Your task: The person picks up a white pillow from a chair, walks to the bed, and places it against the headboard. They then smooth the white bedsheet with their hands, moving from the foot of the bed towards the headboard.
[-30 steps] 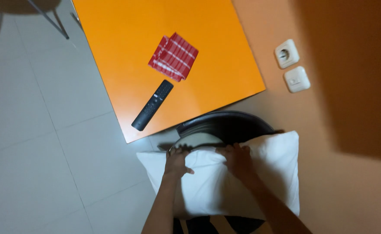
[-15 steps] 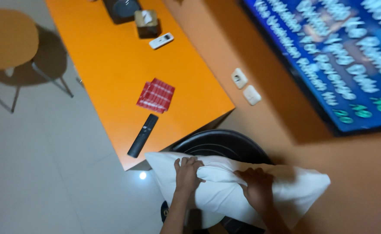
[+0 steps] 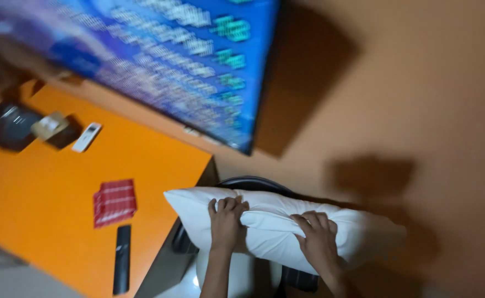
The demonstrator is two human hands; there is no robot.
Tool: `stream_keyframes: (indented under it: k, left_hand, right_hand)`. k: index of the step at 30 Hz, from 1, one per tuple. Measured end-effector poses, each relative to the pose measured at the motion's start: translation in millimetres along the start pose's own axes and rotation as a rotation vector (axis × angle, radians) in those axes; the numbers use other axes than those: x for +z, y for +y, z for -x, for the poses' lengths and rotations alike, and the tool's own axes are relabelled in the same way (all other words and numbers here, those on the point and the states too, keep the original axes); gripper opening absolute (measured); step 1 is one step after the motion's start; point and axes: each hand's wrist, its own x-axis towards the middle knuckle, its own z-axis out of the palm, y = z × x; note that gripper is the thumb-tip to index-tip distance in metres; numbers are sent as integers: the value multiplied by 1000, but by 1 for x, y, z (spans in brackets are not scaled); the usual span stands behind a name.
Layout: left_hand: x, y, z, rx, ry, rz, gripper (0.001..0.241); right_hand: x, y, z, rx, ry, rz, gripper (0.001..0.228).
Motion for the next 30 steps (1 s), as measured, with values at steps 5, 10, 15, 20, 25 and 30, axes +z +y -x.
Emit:
stream_keyframes:
  k: [5, 10, 15, 20, 25, 30]
  left_hand:
    - [33, 10, -18, 350, 169, -61, 51]
    - [13, 41, -26, 342, -141, 71, 64]
    - [12, 45, -12, 361, -98, -14, 49]
    - [-14, 67, 9, 368, -81, 19, 33]
    - [-28, 74, 32, 400, -60, 31, 36]
    - [-37, 78, 57, 358, -51, 62, 30]
  right_hand:
    - [-5, 24, 18, 80, 63, -46, 46]
    - [-6, 42, 40, 174, 62, -91, 40]
    - [-20, 32, 57, 189, 139, -146, 38]
    - [-42, 15, 77, 197, 208, -142, 37]
    - [-53, 6, 100, 191, 259, -149, 37]
    - [-69, -6, 116, 198, 260, -176, 36]
